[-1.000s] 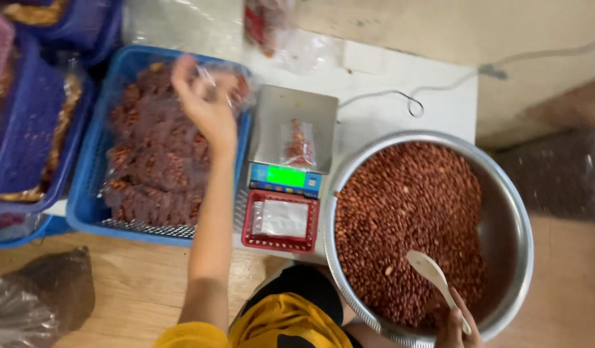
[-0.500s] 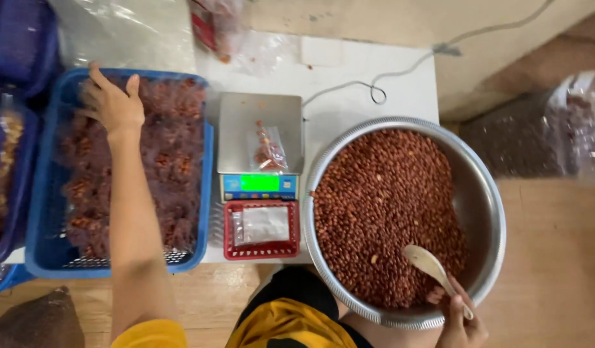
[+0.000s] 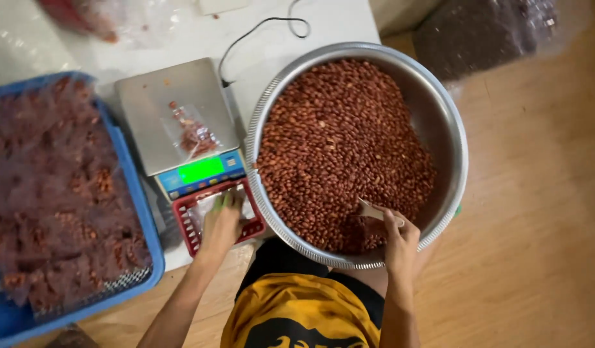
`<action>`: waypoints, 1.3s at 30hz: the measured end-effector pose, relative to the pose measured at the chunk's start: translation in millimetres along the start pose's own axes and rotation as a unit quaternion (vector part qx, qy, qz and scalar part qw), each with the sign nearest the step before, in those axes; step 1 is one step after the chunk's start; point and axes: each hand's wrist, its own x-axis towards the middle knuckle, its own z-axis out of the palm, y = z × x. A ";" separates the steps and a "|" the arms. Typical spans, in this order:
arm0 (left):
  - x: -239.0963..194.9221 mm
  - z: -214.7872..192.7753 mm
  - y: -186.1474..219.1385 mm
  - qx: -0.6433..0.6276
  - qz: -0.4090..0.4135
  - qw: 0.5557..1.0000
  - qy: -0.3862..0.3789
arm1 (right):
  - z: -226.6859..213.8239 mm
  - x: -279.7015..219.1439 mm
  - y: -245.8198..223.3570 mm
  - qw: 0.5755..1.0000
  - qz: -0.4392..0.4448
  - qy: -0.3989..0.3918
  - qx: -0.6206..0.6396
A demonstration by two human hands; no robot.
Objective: The person scoops roasted peanuts from a large metal bowl into small plastic bags using a white plastic spoon. Each filled bag is placed on a digital scale to check the weight, then moved into a blue basket. The process is repeated continuously.
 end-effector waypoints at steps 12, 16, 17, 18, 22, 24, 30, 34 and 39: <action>-39.5 -37.4 13.0 -0.338 -0.213 0.907 0.131 | -16.1 9.5 64.4 0.948 0.032 -0.001 0.317; -33.2 -80.8 32.0 -0.446 -0.160 0.836 0.274 | -26.9 9.9 60.9 0.940 0.017 -0.033 0.340; -32.9 -95.9 45.3 -0.471 -0.120 0.818 0.308 | -29.4 9.8 57.2 0.938 0.007 -0.042 0.344; -27.1 -84.3 55.6 -0.470 -0.123 0.817 0.310 | -30.1 7.7 55.5 0.938 0.007 -0.045 0.344; -3.7 -25.4 101.3 -0.196 0.226 0.862 0.410 | -30.2 -2.5 36.3 0.947 -0.010 -0.048 0.318; 0.5 -35.5 126.8 -0.124 0.321 0.829 0.440 | -31.3 -10.1 13.7 0.952 -0.013 -0.051 0.302; 8.1 -94.8 124.7 -0.337 0.367 0.852 0.164 | -33.0 -22.8 -41.7 0.941 -0.309 -0.138 0.028; 2.5 -100.2 90.5 -0.540 0.187 0.817 0.076 | -14.9 -9.4 -64.8 0.883 -0.398 -0.247 -0.031; -16.5 -90.2 33.9 -0.679 0.014 0.714 0.170 | 92.8 38.8 -130.1 0.880 -0.426 -0.207 0.034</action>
